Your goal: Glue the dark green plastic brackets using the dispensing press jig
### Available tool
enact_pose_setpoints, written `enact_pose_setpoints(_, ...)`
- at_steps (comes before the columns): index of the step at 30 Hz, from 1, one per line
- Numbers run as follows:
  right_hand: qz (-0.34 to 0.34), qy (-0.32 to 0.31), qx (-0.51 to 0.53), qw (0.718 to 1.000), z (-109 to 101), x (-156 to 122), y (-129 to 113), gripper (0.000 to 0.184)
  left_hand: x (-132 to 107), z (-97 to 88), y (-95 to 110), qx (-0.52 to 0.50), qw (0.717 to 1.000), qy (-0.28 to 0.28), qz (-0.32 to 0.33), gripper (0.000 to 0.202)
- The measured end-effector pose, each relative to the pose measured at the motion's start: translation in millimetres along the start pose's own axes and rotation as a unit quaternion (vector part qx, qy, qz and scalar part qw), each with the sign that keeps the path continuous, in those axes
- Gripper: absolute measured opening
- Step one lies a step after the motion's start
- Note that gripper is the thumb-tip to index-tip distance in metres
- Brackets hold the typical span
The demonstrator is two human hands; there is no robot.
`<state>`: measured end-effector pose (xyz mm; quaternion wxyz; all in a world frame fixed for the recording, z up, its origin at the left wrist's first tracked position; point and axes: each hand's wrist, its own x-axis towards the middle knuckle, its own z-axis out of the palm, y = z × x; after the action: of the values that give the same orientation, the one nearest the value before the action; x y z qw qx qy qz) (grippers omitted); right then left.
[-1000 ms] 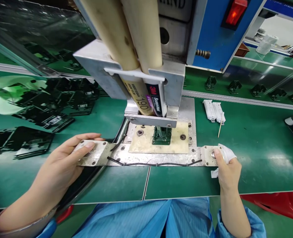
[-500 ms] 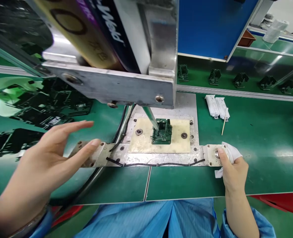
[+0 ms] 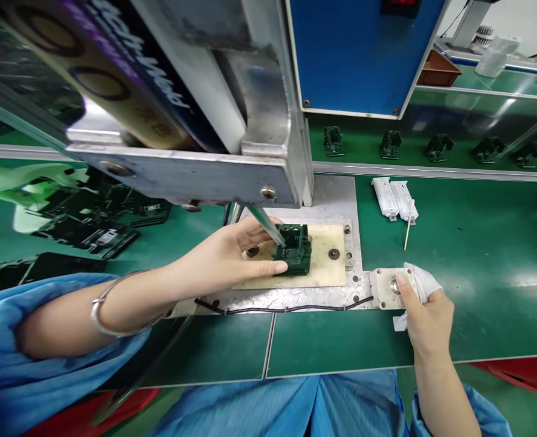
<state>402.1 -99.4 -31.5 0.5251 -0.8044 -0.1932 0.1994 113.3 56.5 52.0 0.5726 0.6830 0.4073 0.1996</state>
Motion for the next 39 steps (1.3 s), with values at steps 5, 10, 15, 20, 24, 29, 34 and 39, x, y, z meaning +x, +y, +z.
enact_pose_setpoints(5,-0.001,0.002,-0.006,1.0,1.4,2.6,0.8,0.065,-16.8,0.3,20.7,-0.074,0.984,-0.038,-0.155,0.039)
enact_pose_setpoints(10,-0.04,0.038,0.022,0.998,-0.1,1.1,7.7,0.061,-49.2,11.1,21.5,-0.159,0.956,-0.064,-0.237,0.04)
enact_pose_setpoints(15,-0.319,0.106,-0.041,0.941,-22.0,-37.9,16.4,0.032,-94.3,30.8,16.2,-0.153,0.987,-0.041,-0.013,0.052)
enact_pose_setpoints(20,-0.55,-0.146,-0.07,0.819,-37.2,-97.4,-21.3,0.012,-115.3,42.8,12.6,-0.004,0.971,0.021,0.238,0.065)
enact_pose_setpoints(24,-0.517,-0.314,-0.085,0.792,-30.5,-128.6,-47.8,0.026,-115.0,46.6,14.4,0.026,0.951,0.007,0.309,0.072)
enact_pose_setpoints(29,-0.538,-0.24,-0.044,0.807,-11.7,-144.8,-50.6,0.029,-115.3,52.4,20.0,0.018,0.943,-0.003,0.332,0.074)
enact_pose_setpoints(34,-0.593,-0.287,-0.042,0.751,-3.2,-134.6,-62.8,0.015,-114.7,55.5,17.3,0.016,0.938,0.009,0.345,0.072)
enact_pose_setpoints(39,-0.601,-0.261,-0.046,0.754,-8.3,-125.6,-61.1,0.016,-112.6,57.8,12.4,-0.001,0.94,0.028,0.341,0.067)
